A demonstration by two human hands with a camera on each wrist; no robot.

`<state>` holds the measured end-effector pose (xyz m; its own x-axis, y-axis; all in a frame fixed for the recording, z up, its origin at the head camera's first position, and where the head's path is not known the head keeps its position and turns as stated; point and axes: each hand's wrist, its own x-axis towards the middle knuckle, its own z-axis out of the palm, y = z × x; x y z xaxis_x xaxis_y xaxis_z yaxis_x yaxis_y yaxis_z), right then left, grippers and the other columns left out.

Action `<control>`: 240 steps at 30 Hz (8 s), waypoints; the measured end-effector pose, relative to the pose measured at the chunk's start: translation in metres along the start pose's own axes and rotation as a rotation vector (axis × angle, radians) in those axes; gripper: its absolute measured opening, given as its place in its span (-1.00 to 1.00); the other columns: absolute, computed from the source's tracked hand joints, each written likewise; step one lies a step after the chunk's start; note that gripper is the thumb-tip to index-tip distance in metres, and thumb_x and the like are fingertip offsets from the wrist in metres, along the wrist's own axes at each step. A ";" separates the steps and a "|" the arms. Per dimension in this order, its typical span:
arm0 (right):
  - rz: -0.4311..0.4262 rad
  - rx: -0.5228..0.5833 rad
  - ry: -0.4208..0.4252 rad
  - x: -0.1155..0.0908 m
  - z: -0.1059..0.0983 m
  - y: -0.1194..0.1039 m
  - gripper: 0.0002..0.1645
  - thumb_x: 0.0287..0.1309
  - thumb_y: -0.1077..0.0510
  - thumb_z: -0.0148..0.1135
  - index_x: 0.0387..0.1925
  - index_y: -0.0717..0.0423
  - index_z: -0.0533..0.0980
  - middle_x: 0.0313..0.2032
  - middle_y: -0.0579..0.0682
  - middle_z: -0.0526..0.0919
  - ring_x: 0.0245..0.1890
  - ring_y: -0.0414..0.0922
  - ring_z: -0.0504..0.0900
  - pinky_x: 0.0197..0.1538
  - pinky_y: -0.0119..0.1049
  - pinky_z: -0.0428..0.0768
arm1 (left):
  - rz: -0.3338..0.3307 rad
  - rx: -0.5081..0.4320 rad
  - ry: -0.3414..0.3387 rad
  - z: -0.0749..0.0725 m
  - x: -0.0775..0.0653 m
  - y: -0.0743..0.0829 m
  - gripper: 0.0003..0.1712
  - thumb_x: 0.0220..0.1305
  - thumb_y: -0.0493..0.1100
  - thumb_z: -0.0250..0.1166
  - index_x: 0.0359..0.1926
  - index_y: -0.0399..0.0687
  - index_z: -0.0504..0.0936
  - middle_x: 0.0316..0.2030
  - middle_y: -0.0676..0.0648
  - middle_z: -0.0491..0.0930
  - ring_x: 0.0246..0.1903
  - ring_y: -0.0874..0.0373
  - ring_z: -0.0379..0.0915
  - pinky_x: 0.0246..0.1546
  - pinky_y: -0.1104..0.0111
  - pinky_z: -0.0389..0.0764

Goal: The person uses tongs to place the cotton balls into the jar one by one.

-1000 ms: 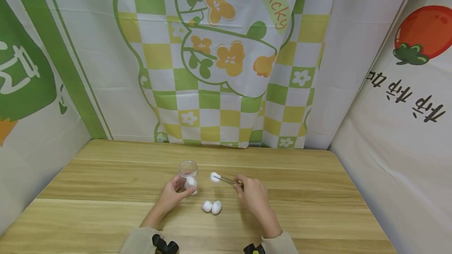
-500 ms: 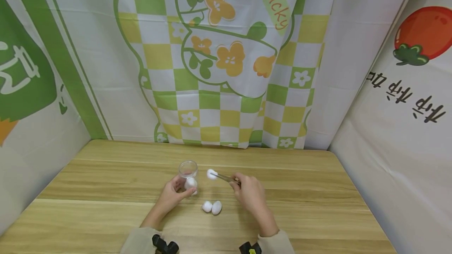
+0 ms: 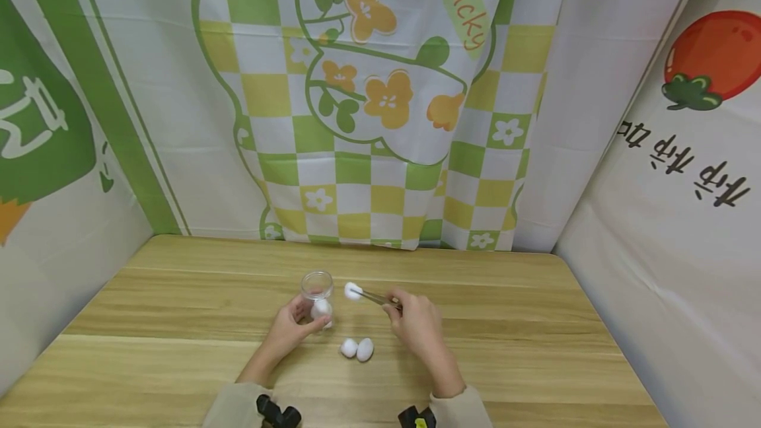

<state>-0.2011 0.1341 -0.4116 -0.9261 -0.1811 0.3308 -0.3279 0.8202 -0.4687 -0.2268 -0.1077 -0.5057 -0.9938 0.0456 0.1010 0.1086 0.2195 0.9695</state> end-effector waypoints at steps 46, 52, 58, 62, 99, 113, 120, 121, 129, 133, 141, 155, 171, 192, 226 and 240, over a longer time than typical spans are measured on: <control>-0.013 0.016 0.037 0.007 -0.004 -0.022 -0.91 0.11 0.15 0.34 -0.31 0.03 0.64 -0.64 -0.08 0.59 -0.69 -0.31 0.23 -0.64 -0.54 0.11 | -0.009 -0.009 0.002 0.000 0.000 -0.001 -0.36 0.08 -0.21 0.43 0.19 -0.24 0.45 0.09 -0.26 0.59 0.18 -0.15 0.49 0.30 0.04 0.47; -0.008 0.020 0.034 0.008 -0.005 -0.024 -0.91 0.11 0.15 0.33 -0.30 0.01 0.65 -0.64 -0.08 0.59 -0.69 -0.32 0.23 -0.64 -0.54 0.11 | 0.002 0.002 0.003 0.000 -0.001 -0.001 -0.37 0.09 -0.20 0.43 0.18 -0.26 0.45 0.09 -0.28 0.59 0.17 -0.16 0.49 0.28 0.03 0.48; -0.031 0.006 0.044 0.010 -0.004 -0.027 -0.91 0.10 0.15 0.34 -0.30 0.02 0.64 -0.62 -0.06 0.63 -0.68 -0.32 0.27 -0.63 -0.54 0.14 | 0.004 -0.003 0.006 0.000 -0.001 -0.001 -0.39 0.08 -0.22 0.43 0.16 -0.25 0.47 0.07 -0.27 0.60 0.16 -0.14 0.51 0.28 0.05 0.49; -0.054 0.017 0.053 0.011 -0.003 -0.028 -0.90 0.10 0.17 0.35 -0.29 0.04 0.65 -0.58 -0.04 0.67 -0.68 -0.33 0.30 -0.64 -0.54 0.17 | 0.000 -0.012 0.000 0.000 -0.001 0.000 -0.40 0.09 -0.21 0.43 0.17 -0.23 0.47 0.07 -0.25 0.61 0.17 -0.11 0.50 0.29 0.07 0.48; -0.123 -0.042 0.023 0.020 0.006 -0.042 -0.90 0.12 0.16 0.33 -0.29 0.05 0.64 -0.53 -0.01 0.74 -0.65 -0.30 0.47 -0.63 -0.55 0.25 | -0.025 -0.017 -0.002 0.000 -0.001 0.002 -0.35 0.10 -0.17 0.43 0.21 -0.21 0.43 0.15 -0.27 0.56 0.23 -0.14 0.45 0.32 0.03 0.45; -0.124 -0.065 0.008 0.018 0.010 -0.042 -0.88 0.13 0.15 0.33 -0.28 0.06 0.62 -0.50 -0.01 0.76 -0.56 -0.22 0.64 -0.60 -0.50 0.37 | -0.016 -0.024 -0.001 0.001 -0.001 0.002 -0.39 0.09 -0.18 0.44 0.17 -0.18 0.47 0.16 -0.25 0.56 0.23 -0.11 0.46 0.30 0.06 0.48; -0.093 -0.051 0.005 0.017 0.010 -0.041 -0.85 0.12 0.15 0.33 -0.25 0.10 0.63 -0.47 0.01 0.77 -0.53 -0.21 0.67 -0.58 -0.48 0.43 | -0.021 -0.017 -0.003 0.000 -0.002 0.003 -0.39 0.10 -0.16 0.44 0.17 -0.17 0.47 0.11 -0.22 0.59 0.21 -0.10 0.47 0.33 0.03 0.45; -0.090 -0.048 0.006 0.017 0.010 -0.041 -0.84 0.12 0.15 0.33 -0.25 0.10 0.63 -0.48 0.01 0.77 -0.54 -0.21 0.67 -0.58 -0.48 0.42 | -0.020 -0.018 -0.004 0.000 -0.002 0.003 -0.39 0.10 -0.16 0.43 0.17 -0.17 0.46 0.11 -0.22 0.59 0.21 -0.11 0.47 0.34 0.02 0.43; -0.099 -0.053 0.014 0.016 0.011 -0.040 -0.84 0.12 0.15 0.33 -0.24 0.11 0.62 -0.51 -0.01 0.75 -0.57 -0.24 0.63 -0.61 -0.52 0.36 | -0.014 -0.020 -0.012 0.000 -0.003 0.003 -0.37 0.11 -0.16 0.43 0.21 -0.16 0.45 0.13 -0.23 0.58 0.25 -0.14 0.43 0.39 -0.01 0.37; -0.102 -0.057 0.016 0.017 0.011 -0.039 -0.83 0.12 0.15 0.33 -0.24 0.12 0.62 -0.55 -0.03 0.73 -0.61 -0.29 0.56 -0.61 -0.53 0.31 | -0.018 -0.023 -0.012 0.000 -0.002 0.003 -0.36 0.11 -0.16 0.43 0.21 -0.16 0.44 0.14 -0.23 0.57 0.25 -0.14 0.43 0.39 -0.01 0.37; -0.117 -0.059 0.033 0.016 0.009 -0.039 -0.84 0.11 0.16 0.34 -0.25 0.12 0.62 -0.57 -0.03 0.73 -0.64 -0.31 0.51 -0.62 -0.54 0.30 | -0.020 -0.014 -0.011 0.000 -0.003 0.004 -0.38 0.11 -0.15 0.43 0.19 -0.17 0.45 0.12 -0.23 0.58 0.25 -0.15 0.44 0.39 -0.02 0.35; -0.113 -0.052 0.037 0.015 0.007 -0.036 -0.85 0.11 0.15 0.34 -0.25 0.08 0.63 -0.59 -0.07 0.71 -0.65 -0.34 0.46 -0.62 -0.55 0.26 | -0.020 -0.007 -0.005 0.000 -0.003 0.004 -0.34 0.10 -0.16 0.43 0.22 -0.21 0.44 0.15 -0.27 0.56 0.26 -0.19 0.42 0.39 -0.03 0.35; -0.095 -0.063 0.040 0.012 0.004 -0.031 -0.83 0.09 0.17 0.36 -0.24 0.08 0.64 -0.57 -0.03 0.73 -0.62 -0.27 0.57 -0.62 -0.52 0.31 | -0.017 -0.012 -0.006 0.001 -0.001 0.002 -0.34 0.10 -0.18 0.43 0.22 -0.23 0.43 0.14 -0.28 0.56 0.23 -0.17 0.44 0.37 -0.01 0.38; -0.107 -0.038 0.027 0.006 0.005 -0.021 -0.81 0.10 0.20 0.34 -0.22 0.16 0.63 -0.75 -0.11 0.53 -0.76 -0.38 0.17 -0.68 -0.59 0.03 | -0.024 -0.034 -0.016 0.000 -0.002 0.003 -0.33 0.10 -0.18 0.43 0.23 -0.21 0.42 0.15 -0.25 0.56 0.24 -0.15 0.44 0.38 -0.02 0.37; -0.098 -0.088 0.015 -0.001 0.007 -0.008 -0.87 0.08 0.18 0.36 -0.28 0.08 0.62 -0.72 -0.14 0.55 -0.73 -0.39 0.25 -0.68 -0.57 0.12 | -0.015 -0.029 -0.011 0.001 -0.003 0.003 -0.35 0.10 -0.19 0.42 0.22 -0.23 0.42 0.16 -0.28 0.54 0.24 -0.18 0.43 0.37 -0.02 0.38; -0.112 -0.107 0.015 -0.005 0.007 -0.004 -0.88 0.06 0.18 0.37 -0.32 0.08 0.61 -0.71 -0.12 0.58 -0.72 -0.36 0.31 -0.67 -0.55 0.16 | -0.013 -0.028 -0.011 0.001 -0.003 0.003 -0.34 0.11 -0.19 0.42 0.23 -0.20 0.42 0.15 -0.27 0.55 0.23 -0.17 0.44 0.37 -0.02 0.38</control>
<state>-0.1967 0.1278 -0.4166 -0.8819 -0.2673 0.3884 -0.4065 0.8485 -0.3390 -0.2239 -0.1068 -0.5035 -0.9949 0.0540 0.0858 0.0946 0.1926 0.9767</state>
